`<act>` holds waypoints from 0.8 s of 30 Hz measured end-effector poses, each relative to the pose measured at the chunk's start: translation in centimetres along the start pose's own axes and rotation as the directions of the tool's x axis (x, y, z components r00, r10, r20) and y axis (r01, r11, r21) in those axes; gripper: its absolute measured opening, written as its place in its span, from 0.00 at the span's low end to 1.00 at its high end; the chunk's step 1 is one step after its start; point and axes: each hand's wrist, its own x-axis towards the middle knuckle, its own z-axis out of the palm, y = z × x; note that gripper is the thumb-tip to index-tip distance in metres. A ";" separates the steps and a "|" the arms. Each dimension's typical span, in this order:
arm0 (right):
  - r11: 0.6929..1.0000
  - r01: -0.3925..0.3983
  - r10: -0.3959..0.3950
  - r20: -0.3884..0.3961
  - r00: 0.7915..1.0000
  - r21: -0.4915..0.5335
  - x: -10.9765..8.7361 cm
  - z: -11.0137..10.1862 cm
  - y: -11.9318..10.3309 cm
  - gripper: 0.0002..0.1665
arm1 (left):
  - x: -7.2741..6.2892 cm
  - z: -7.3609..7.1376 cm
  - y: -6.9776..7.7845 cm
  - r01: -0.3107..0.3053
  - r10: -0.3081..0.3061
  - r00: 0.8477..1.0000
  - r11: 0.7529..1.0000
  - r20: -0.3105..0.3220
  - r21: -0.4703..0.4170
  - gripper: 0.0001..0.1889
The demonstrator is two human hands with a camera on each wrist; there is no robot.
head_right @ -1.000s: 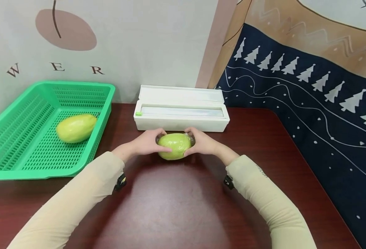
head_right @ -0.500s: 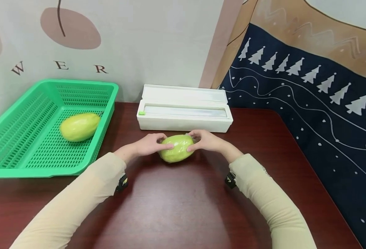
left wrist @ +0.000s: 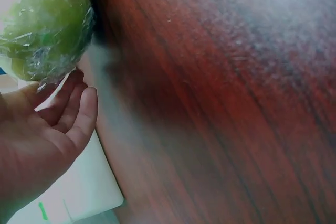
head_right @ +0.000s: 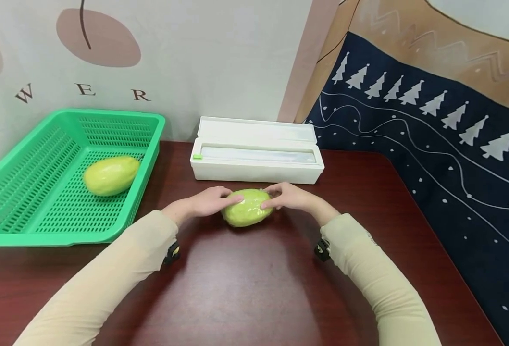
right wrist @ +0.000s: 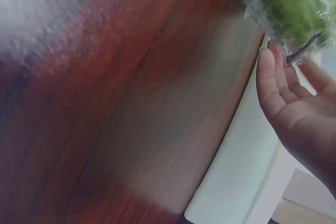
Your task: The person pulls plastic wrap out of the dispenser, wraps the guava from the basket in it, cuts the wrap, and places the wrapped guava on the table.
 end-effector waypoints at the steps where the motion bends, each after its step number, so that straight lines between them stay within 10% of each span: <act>1: 1.000 -0.013 0.013 -0.011 1.000 0.027 0.0 0.1 0.0 0.34 | 0.0 -0.1 0.0 0.003 -0.003 1.000 1.000 0.005 0.001 0.29; 13: 0.886 -0.241 0.321 -0.150 0.935 0.395 -0.1 3.3 -1.8 0.34 | -0.4 -0.1 -0.2 0.120 -0.113 0.992 0.983 0.058 -0.137 0.33; 19: 0.849 -0.190 0.283 -0.122 0.951 0.493 -0.2 4.3 -2.3 0.34 | -0.6 0.2 1.1 0.138 -0.116 0.981 0.980 0.155 -0.140 0.37; 24: 0.803 -0.140 0.222 -0.074 0.972 0.579 -0.6 4.6 -2.1 0.35 | -0.5 0.0 1.3 0.141 -0.129 0.989 0.968 0.069 -0.208 0.28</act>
